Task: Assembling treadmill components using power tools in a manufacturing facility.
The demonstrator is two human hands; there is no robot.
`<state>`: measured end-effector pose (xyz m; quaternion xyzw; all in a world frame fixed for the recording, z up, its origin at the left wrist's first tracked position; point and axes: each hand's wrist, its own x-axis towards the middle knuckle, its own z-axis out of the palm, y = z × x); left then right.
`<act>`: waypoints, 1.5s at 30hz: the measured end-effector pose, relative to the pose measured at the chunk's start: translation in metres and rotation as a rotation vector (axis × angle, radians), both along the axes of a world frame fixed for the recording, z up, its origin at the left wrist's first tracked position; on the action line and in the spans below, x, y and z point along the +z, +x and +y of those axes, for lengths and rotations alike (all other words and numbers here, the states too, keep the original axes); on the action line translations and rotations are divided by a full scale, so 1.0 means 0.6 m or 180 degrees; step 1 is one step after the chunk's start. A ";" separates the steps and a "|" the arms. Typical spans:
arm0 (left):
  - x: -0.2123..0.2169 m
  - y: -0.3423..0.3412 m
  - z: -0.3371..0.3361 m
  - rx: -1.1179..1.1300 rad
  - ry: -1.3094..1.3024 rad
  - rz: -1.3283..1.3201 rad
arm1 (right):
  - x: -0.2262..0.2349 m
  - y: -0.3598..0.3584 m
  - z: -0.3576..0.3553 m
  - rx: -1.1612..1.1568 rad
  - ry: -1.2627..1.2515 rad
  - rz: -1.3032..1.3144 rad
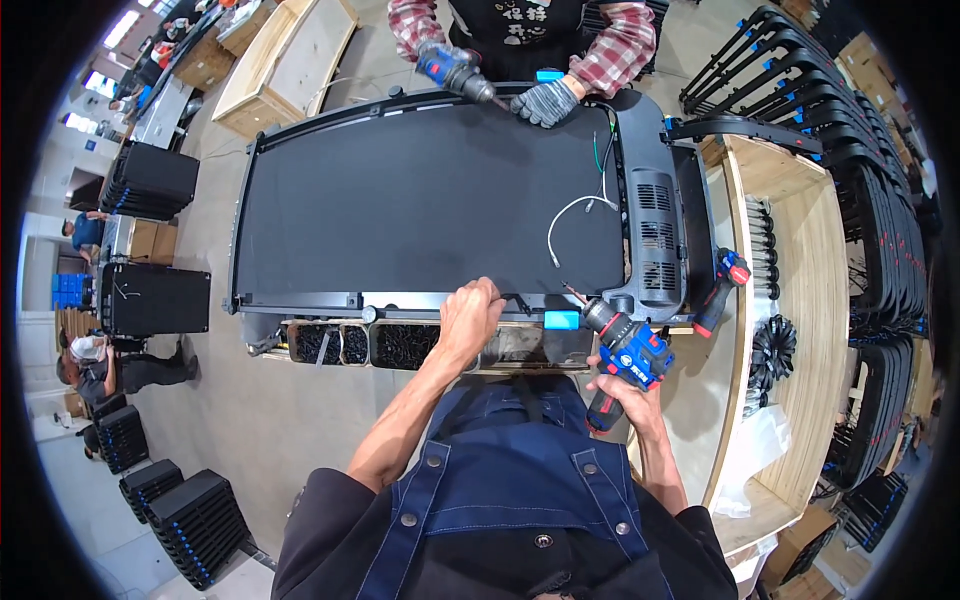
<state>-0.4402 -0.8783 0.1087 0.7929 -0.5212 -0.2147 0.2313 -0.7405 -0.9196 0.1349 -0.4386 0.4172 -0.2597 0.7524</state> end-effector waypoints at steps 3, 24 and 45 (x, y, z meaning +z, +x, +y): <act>-0.014 -0.002 0.000 -0.0332 -0.0505 -0.0472 | 0.000 -0.004 0.000 0.0024 -0.0003 -0.0019; -0.046 0.056 -0.083 -0.1887 -0.0949 -0.0383 | 0.067 0.082 -0.142 0.2091 -0.1774 0.2040; -0.054 0.066 -0.089 -0.1891 -0.1013 -0.0253 | 0.112 0.155 -0.150 0.2724 -0.1819 0.2806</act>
